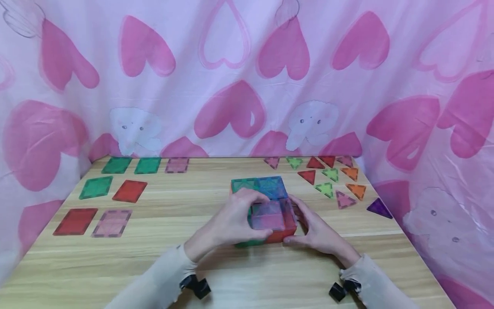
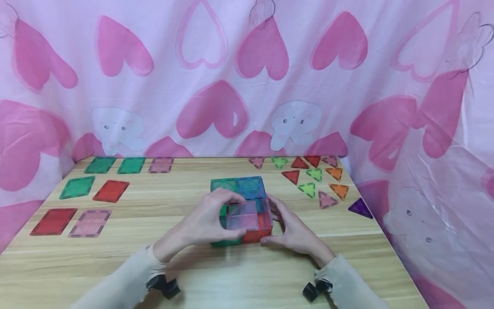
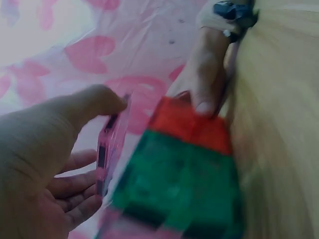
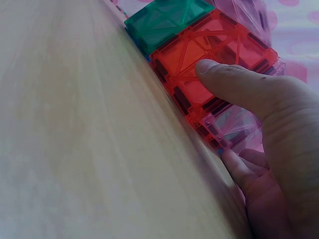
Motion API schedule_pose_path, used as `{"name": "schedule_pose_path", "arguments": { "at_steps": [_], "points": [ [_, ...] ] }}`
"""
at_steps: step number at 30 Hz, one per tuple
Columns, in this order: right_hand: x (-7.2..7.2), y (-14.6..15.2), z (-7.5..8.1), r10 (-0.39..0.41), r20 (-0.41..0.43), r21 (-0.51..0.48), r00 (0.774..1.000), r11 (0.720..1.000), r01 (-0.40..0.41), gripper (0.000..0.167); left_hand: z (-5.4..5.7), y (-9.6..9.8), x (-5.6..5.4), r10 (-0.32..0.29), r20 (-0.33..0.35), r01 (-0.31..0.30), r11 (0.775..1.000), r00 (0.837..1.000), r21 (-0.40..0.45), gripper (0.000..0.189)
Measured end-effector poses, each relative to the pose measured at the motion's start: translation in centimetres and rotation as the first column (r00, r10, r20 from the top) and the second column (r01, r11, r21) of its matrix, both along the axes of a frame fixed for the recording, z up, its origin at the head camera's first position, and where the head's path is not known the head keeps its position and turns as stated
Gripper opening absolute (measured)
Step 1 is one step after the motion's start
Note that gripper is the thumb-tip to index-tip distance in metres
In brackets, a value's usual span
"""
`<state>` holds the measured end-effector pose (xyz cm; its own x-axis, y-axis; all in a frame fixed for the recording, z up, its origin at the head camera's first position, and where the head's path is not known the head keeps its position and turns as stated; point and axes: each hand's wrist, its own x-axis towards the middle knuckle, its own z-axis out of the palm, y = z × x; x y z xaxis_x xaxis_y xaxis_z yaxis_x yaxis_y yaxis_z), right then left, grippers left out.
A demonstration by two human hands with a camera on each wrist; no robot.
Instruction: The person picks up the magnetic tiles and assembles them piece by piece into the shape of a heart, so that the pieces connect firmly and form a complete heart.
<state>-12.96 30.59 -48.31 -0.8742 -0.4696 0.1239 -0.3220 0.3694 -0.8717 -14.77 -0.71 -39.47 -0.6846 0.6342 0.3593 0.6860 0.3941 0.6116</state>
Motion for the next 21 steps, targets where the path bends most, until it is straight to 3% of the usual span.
{"name": "schedule_pose_path", "arguments": {
  "at_steps": [6, 17, 21],
  "points": [
    [0.1, 0.0, 0.0, -0.026, 0.002, 0.033, 1.000, 0.999, 0.026, 0.118, -0.8, 3.3, -0.5, 0.007, -0.065, -0.009, 0.999, 0.998, -0.036, 0.067],
    [0.3, 0.2, 0.2, -0.081, -0.035, 0.123, 0.996, 0.989, 0.085, 0.119, -1.3, 4.5, -0.3, 0.018, -0.091, -0.023, 0.998, 0.996, -0.052, 0.061],
    [0.3, 0.0, 0.3, -0.071, -0.034, 0.115, 0.997, 0.991, 0.074, 0.118, -1.4, 4.5, -0.1, 0.035, -0.120, -0.042, 0.997, 0.992, -0.064, 0.060]
  ]
}}
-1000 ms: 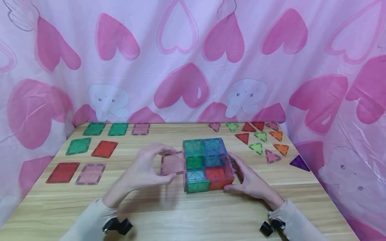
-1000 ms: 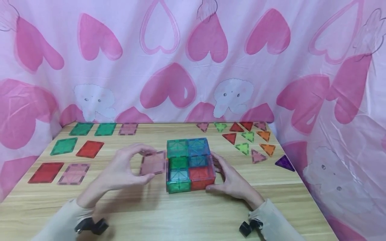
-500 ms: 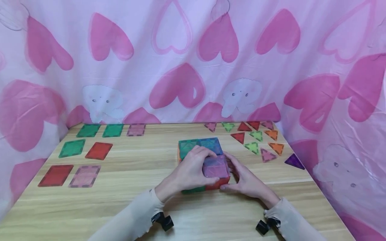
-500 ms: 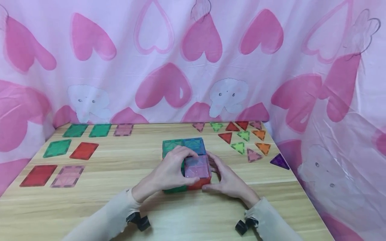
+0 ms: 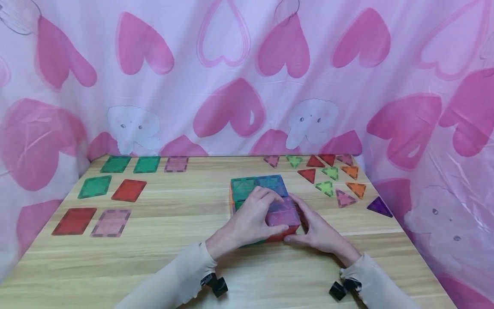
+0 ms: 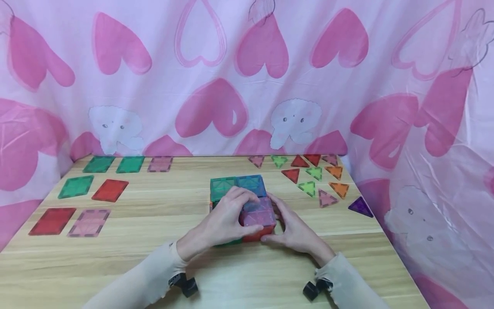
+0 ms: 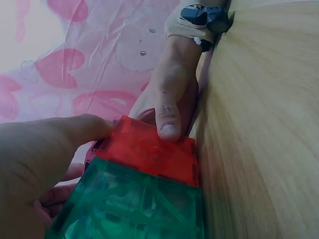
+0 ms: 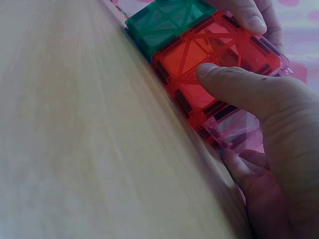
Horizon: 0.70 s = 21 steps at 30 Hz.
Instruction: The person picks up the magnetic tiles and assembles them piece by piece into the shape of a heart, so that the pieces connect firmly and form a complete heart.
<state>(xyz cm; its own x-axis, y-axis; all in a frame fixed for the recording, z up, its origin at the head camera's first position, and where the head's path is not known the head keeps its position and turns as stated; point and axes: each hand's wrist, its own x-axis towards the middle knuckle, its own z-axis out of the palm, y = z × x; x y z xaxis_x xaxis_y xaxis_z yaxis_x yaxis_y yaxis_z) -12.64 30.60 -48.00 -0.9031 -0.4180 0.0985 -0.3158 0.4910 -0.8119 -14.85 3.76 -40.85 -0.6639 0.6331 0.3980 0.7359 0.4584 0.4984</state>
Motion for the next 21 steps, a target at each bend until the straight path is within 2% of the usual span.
{"name": "schedule_pose_path", "arguments": {
  "at_steps": [7, 12, 17, 21],
  "points": [
    [-0.1, 0.1, -0.2, 0.017, 0.012, -0.026, 1.000, 1.000, -0.017, 0.117, -0.1, -0.1, 0.1, 0.008, -0.016, -0.008, 1.000, 1.000, -0.015, 0.060],
    [-0.3, 0.1, -0.3, 0.033, 0.009, -0.038, 0.999, 0.999, -0.032, 0.117, -0.2, -0.3, 0.1, 0.014, 0.002, -0.014, 1.000, 1.000, -0.013, 0.069],
    [-0.3, 0.1, -0.3, 0.034, 0.015, -0.044, 0.999, 0.998, -0.033, 0.117, -0.1, -0.4, 0.1, 0.017, -0.031, -0.017, 1.000, 0.999, -0.004, 0.078],
    [-0.3, 0.1, -0.3, 0.045, 0.017, -0.059, 0.999, 0.997, -0.044, 0.118, 0.5, -1.1, -0.1, 0.031, -0.056, -0.029, 0.999, 0.998, 0.029, 0.089]
  ]
}}
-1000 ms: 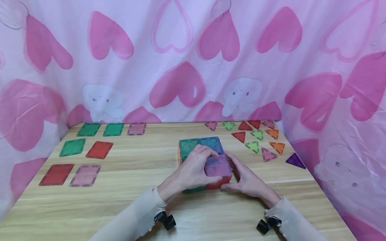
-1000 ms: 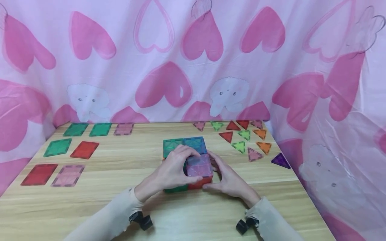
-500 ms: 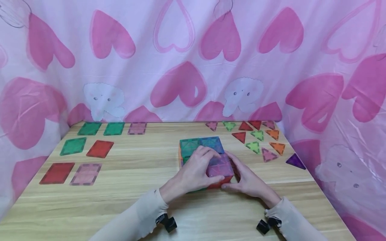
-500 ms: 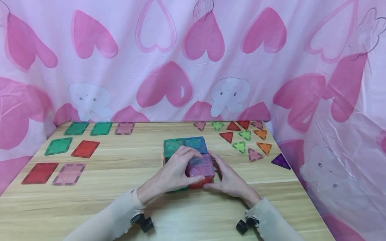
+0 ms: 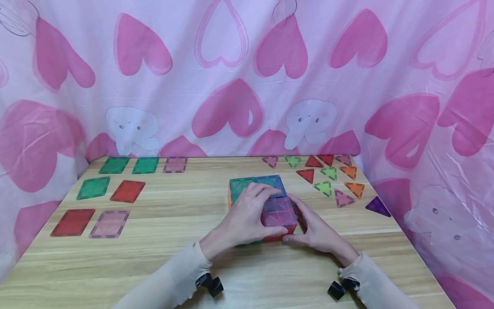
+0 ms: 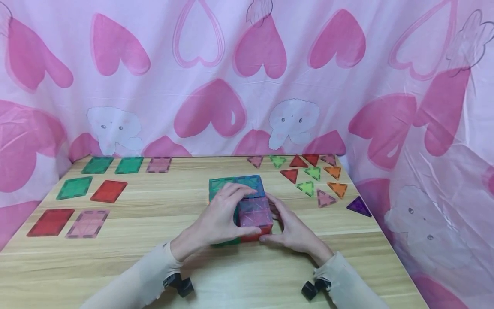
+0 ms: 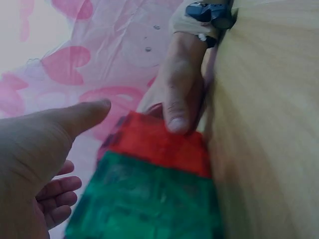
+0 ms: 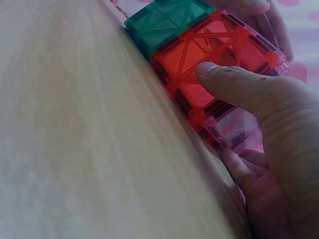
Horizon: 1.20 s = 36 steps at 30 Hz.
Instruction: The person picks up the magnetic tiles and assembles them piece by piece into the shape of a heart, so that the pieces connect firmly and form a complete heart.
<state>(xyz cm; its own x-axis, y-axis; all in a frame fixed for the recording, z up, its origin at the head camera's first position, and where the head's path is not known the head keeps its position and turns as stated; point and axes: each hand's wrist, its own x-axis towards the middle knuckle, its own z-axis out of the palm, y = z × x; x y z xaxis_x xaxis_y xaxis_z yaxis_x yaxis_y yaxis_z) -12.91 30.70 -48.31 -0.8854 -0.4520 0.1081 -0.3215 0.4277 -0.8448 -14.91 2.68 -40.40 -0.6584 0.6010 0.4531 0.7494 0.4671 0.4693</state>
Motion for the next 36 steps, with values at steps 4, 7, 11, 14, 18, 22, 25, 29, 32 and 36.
{"name": "schedule_pose_path", "arguments": {
  "at_steps": [4, 7, 11, 14, 18, 22, 25, 29, 32, 36],
  "points": [
    [0.0, 0.0, 0.0, -0.004, 0.019, -0.008, 1.000, 1.000, 0.004, 0.118, 1.2, -2.5, -0.5, 0.043, -0.017, -0.043, 0.998, 0.999, 0.051, 0.095],
    [0.1, 0.0, 0.1, -0.012, 0.041, -0.013, 0.999, 1.000, 0.013, 0.119, 1.9, -5.8, -1.3, 0.081, -0.021, -0.079, 0.993, 0.997, 0.089, 0.099],
    [0.2, -0.2, 0.2, -0.005, 0.054, -0.034, 0.999, 0.999, 0.007, 0.119, 1.7, -11.3, -2.0, 0.179, 0.000, -0.178, 0.978, 0.984, 0.111, 0.101],
    [0.1, -0.2, 0.2, 0.001, 0.054, -0.042, 0.999, 0.999, 0.002, 0.118, 1.0, -15.8, -2.5, 0.291, 0.019, -0.291, 0.952, 0.957, 0.098, 0.099],
    [0.0, 0.0, 0.1, 0.005, 0.039, -0.039, 0.999, 0.999, -0.004, 0.117, -0.2, -21.9, -3.7, 0.431, 0.065, -0.435, 0.898, 0.900, 0.068, 0.094],
    [0.0, 0.1, -0.1, 0.001, 0.027, -0.034, 1.000, 0.999, 0.000, 0.116, -1.5, -27.1, -4.8, 0.537, 0.144, -0.542, 0.840, 0.832, -0.002, 0.093],
    [0.0, 0.2, -0.1, 0.000, 0.027, -0.035, 1.000, 0.999, 0.001, 0.116, -2.5, -29.5, -5.5, 0.591, 0.168, -0.587, 0.806, 0.789, -0.080, 0.094],
    [0.1, 0.1, -0.1, -0.004, 0.041, -0.037, 0.999, 0.999, 0.006, 0.117, -3.5, -31.4, -5.9, 0.647, 0.176, -0.618, 0.761, 0.742, -0.197, 0.099],
    [0.1, 0.0, 0.1, -0.012, 0.051, -0.035, 0.999, 0.999, 0.013, 0.117, -4.2, -32.1, -5.9, 0.676, 0.181, -0.625, 0.733, 0.714, -0.269, 0.101],
    [0.2, -0.1, 0.3, -0.008, 0.053, -0.034, 0.999, 0.999, 0.010, 0.117, -4.9, -32.6, -6.0, 0.691, 0.155, -0.630, 0.712, 0.706, -0.311, 0.094]
  ]
}}
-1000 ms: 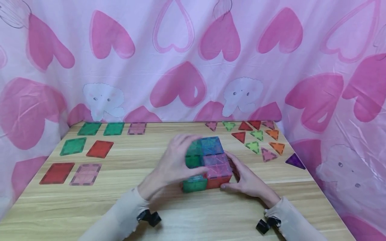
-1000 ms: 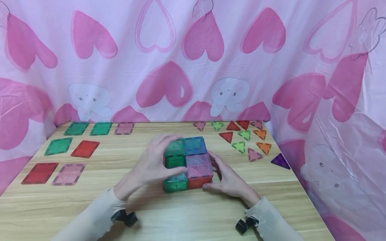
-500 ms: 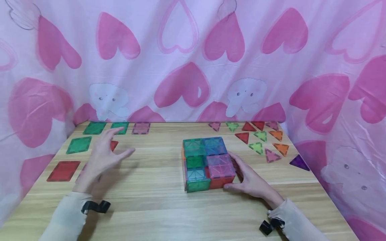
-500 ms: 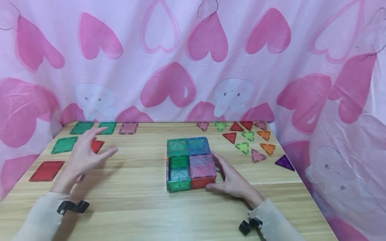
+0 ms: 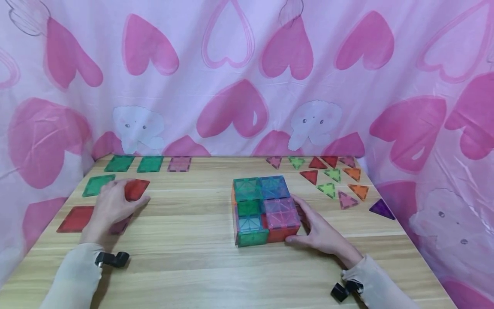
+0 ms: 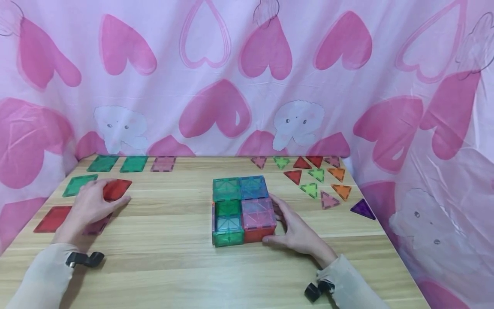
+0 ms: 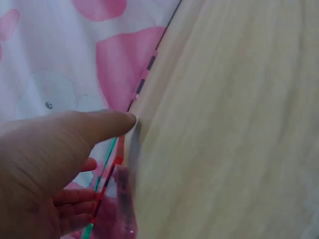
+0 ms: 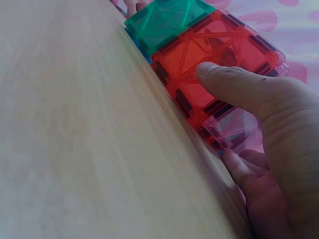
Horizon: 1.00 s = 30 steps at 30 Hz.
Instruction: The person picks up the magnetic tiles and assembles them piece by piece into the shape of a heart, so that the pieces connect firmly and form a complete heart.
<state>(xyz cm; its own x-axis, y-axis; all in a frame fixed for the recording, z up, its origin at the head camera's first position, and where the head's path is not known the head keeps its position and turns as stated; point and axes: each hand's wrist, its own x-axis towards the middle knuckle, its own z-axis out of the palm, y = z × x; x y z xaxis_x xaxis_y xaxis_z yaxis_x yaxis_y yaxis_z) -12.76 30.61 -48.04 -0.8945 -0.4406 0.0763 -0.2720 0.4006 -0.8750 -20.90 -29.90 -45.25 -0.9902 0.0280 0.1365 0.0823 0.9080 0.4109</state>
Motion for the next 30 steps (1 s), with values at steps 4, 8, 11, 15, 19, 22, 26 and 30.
{"name": "schedule_pose_path", "arguments": {
  "at_steps": [4, 8, 11, 15, 19, 22, 26, 30],
  "points": [
    [0.0, -0.1, 0.1, 0.003, 0.003, -0.004, 1.000, 1.000, -0.003, 0.118, -0.2, -0.2, -0.2, 0.008, -0.004, -0.008, 1.000, 1.000, 0.005, 0.083],
    [-0.1, -0.1, 0.1, 0.004, 0.002, -0.010, 1.000, 1.000, -0.004, 0.118, -0.1, -0.3, -0.2, 0.031, 0.001, -0.031, 0.998, 1.000, 0.046, 0.075],
    [-0.1, -0.1, 0.0, 0.009, -0.004, -0.013, 1.000, 1.000, -0.009, 0.117, 0.1, -0.1, -0.1, 0.042, -0.007, -0.041, 0.996, 0.999, 0.079, 0.077],
    [0.0, 0.1, -0.1, 0.016, -0.019, -0.012, 1.000, 1.000, -0.016, 0.116, 0.5, 0.8, -0.2, 0.035, -0.053, -0.028, 0.991, 0.998, 0.134, 0.082],
    [0.0, 0.2, -0.2, 0.016, -0.031, -0.006, 0.999, 1.000, -0.016, 0.115, 1.9, 3.1, 0.2, -0.018, -0.127, 0.045, 0.976, 0.992, 0.212, 0.077],
    [0.0, 0.1, -0.1, 0.015, -0.034, -0.005, 0.999, 1.000, -0.015, 0.115, 3.7, 6.1, 0.9, -0.122, -0.173, 0.170, 0.940, 0.977, 0.296, 0.072],
    [-0.1, 0.1, -0.1, 0.023, -0.035, -0.007, 0.999, 1.000, -0.023, 0.116, 5.7, 11.0, 2.4, -0.296, -0.207, 0.355, 0.858, 0.932, 0.371, 0.073],
    [-0.1, 0.1, -0.1, 0.021, -0.036, -0.009, 0.999, 1.000, -0.021, 0.116, 6.6, 15.7, 4.0, -0.454, -0.240, 0.513, 0.771, 0.858, 0.378, 0.073]
  ]
}}
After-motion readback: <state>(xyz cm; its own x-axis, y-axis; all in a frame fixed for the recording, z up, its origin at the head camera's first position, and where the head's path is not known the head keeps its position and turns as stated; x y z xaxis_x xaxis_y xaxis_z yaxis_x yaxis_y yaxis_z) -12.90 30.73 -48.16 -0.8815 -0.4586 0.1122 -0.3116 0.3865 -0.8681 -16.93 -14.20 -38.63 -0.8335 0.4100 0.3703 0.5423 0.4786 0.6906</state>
